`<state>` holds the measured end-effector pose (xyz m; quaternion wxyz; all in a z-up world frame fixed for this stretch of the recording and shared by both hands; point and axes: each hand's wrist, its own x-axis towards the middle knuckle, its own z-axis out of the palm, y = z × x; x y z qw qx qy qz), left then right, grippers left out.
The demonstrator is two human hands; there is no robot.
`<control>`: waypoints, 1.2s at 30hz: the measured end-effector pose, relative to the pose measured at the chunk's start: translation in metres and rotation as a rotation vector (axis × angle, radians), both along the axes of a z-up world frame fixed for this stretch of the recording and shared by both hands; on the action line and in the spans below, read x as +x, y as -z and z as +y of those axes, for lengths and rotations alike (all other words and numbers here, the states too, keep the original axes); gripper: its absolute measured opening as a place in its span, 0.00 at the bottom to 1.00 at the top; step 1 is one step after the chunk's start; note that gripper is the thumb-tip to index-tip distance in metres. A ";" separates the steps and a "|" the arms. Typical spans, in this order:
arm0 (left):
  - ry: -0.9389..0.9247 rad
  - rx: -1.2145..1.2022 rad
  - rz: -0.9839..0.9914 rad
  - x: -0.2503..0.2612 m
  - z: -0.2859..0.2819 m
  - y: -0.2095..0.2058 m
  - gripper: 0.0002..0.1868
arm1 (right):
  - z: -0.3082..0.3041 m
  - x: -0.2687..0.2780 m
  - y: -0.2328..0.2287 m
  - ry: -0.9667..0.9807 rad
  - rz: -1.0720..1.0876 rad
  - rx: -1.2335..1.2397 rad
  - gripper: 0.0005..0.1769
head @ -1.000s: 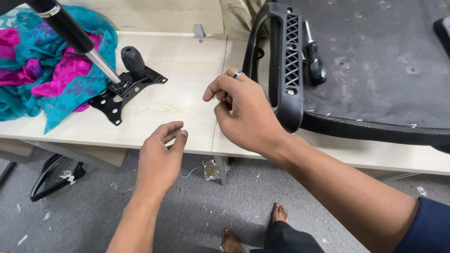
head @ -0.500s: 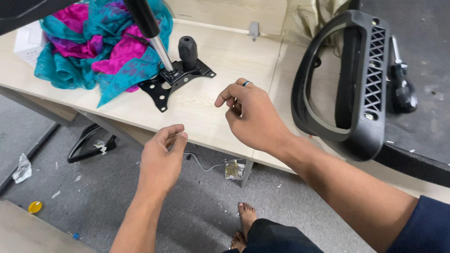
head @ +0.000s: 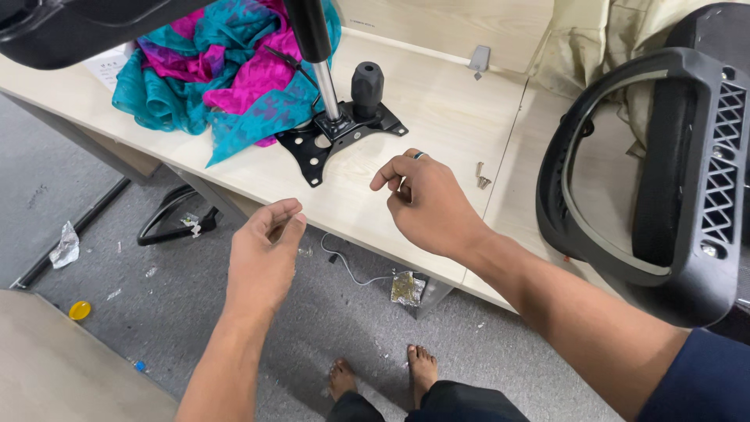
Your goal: The person attaches a metal mounting bracket to the underside of an office chair seat using a screwdriver and screws. They align the bracket, insert screws, and tighten them to secure the connection.
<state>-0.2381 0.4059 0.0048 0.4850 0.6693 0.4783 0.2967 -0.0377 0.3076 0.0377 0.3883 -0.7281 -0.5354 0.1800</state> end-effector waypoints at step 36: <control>0.297 0.007 0.207 0.084 0.122 0.101 0.25 | 0.102 0.048 0.056 0.164 0.152 -0.212 0.17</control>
